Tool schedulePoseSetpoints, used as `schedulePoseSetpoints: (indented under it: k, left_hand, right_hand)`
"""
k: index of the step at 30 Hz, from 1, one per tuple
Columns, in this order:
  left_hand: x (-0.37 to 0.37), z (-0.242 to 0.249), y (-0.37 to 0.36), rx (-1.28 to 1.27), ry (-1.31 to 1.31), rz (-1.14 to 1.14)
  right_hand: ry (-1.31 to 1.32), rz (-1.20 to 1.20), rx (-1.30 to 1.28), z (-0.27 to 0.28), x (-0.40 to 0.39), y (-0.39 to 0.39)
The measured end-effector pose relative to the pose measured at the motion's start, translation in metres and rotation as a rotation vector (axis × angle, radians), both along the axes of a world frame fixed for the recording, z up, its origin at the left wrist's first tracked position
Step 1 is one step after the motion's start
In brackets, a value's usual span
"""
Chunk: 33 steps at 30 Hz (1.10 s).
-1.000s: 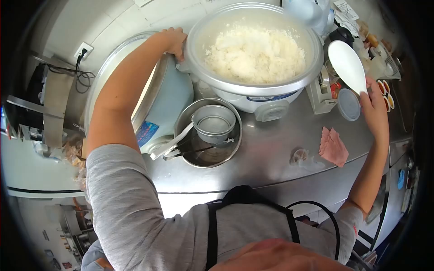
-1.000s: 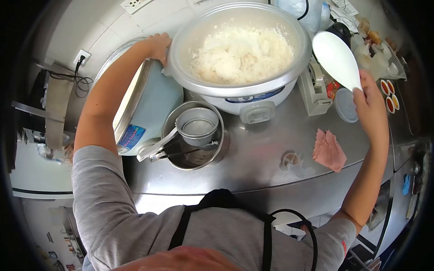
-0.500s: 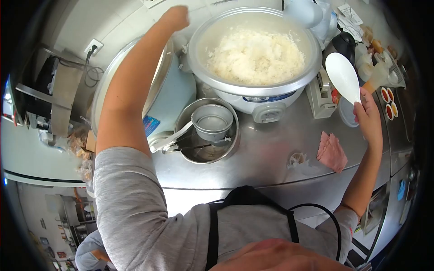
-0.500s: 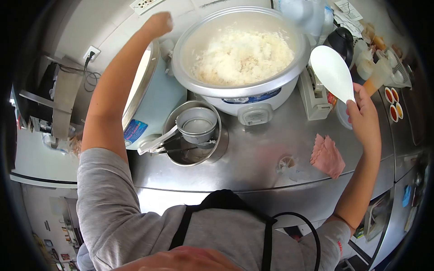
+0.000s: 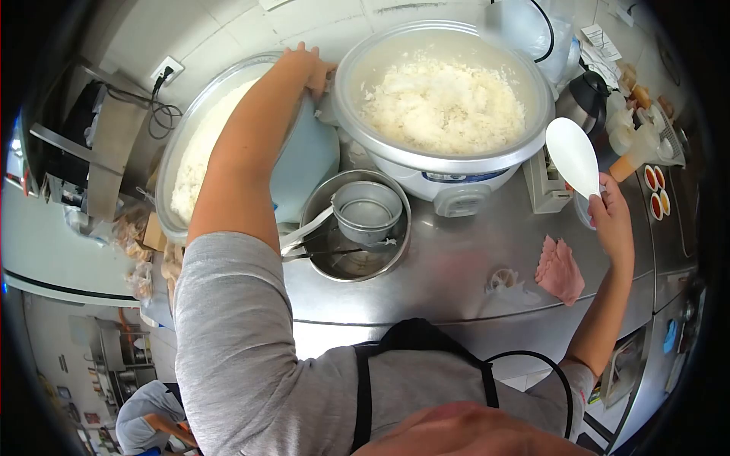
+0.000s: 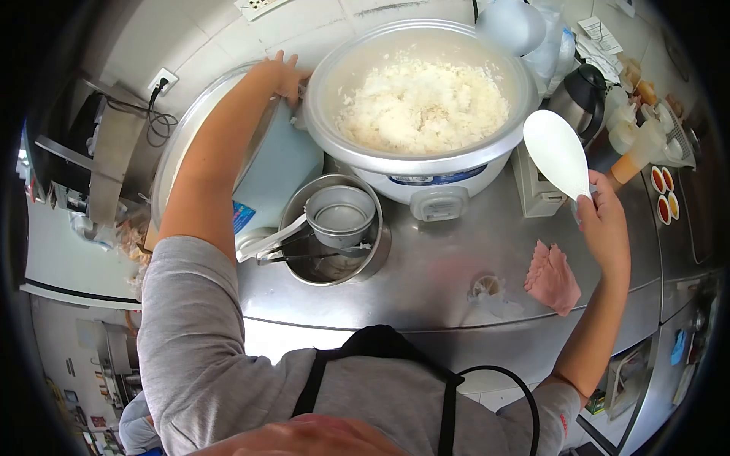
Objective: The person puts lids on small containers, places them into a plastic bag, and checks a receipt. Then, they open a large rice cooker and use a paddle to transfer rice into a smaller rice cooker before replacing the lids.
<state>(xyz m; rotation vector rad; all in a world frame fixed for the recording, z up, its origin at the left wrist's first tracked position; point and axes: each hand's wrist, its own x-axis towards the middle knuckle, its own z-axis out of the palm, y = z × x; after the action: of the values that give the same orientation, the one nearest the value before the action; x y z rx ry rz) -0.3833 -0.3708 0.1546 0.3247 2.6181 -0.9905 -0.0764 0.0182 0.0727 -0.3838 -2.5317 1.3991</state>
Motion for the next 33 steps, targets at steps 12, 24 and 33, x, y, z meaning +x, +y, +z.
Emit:
schedulePoseSetpoints:
  k: [12,24,33]
  left_hand:
    - [-0.009,-0.012,-0.01,0.209,0.015,-0.117]
    - [0.024,0.001,-0.005,0.13,0.209,-0.121]
    - [0.032,-0.011,-0.008,0.217,0.159,-0.206]
  right_hand:
    - [0.023,-0.041,-0.089,-0.004,0.014,0.004]
    - [0.028,-0.026,-0.135,-0.012,0.03,0.014]
    - [0.056,0.027,-0.243,0.019,0.024,-0.022]
